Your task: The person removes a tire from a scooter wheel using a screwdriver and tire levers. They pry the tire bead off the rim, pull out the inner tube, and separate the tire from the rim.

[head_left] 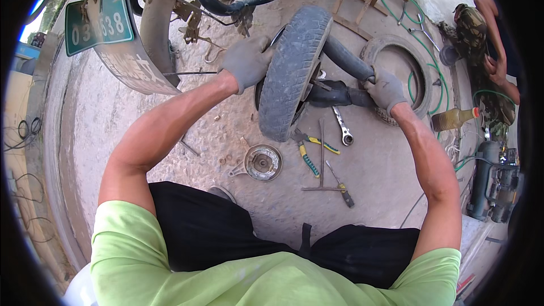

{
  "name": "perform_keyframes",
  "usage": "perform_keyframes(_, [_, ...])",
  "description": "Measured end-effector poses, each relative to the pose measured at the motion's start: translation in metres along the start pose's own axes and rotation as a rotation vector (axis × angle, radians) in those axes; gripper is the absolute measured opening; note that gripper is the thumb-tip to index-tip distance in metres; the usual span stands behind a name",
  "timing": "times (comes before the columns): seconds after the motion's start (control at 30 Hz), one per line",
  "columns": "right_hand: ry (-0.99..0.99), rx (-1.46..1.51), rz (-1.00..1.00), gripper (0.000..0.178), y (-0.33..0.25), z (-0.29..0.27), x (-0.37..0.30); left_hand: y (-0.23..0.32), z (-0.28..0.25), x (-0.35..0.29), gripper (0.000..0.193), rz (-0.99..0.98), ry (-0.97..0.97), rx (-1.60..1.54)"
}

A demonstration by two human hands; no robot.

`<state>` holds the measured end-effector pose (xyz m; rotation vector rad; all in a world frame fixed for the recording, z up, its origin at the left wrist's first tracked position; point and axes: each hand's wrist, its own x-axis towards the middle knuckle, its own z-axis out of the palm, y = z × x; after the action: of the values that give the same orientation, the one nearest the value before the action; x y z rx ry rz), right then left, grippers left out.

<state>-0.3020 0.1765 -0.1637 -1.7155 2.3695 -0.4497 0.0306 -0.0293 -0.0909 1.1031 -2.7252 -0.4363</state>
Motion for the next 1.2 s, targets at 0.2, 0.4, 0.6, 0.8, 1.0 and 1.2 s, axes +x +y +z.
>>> perform_keyframes(0.2, [-0.059, -0.002, -0.012, 0.036, 0.031, 0.017, -0.001, 0.009, 0.001, -0.012, 0.05, 0.01, 0.02, -0.023])
perform_keyframes(0.4, [0.04, 0.178, -0.387, 0.073, -0.012, -0.003, 0.003, 0.004, 0.007, -0.015, 0.052, 0.026, 0.075, -0.002])
perform_keyframes(0.6, [-0.093, 0.384, -0.142, 0.078, -0.101, -0.017, 0.04, 0.007, 0.011, -0.017, 0.053, 0.044, 0.029, -0.004])
perform_keyframes(0.8, [0.003, 0.212, -0.182, 0.065, -0.08, 0.001, 0.051, 0.024, -0.016, -0.006, 0.056, 0.114, 0.21, -0.149])
perform_keyframes(1.0, [-0.003, 0.283, -0.133, 0.056, -0.101, -0.004, 0.053, 0.005, -0.001, 0.021, 0.067, 0.217, 0.003, -0.376])
perform_keyframes(1.2, [0.033, 0.221, -0.065, 0.067, -0.122, 0.001, 0.041, -0.016, 0.022, 0.062, 0.046, 0.009, -0.231, -0.413])
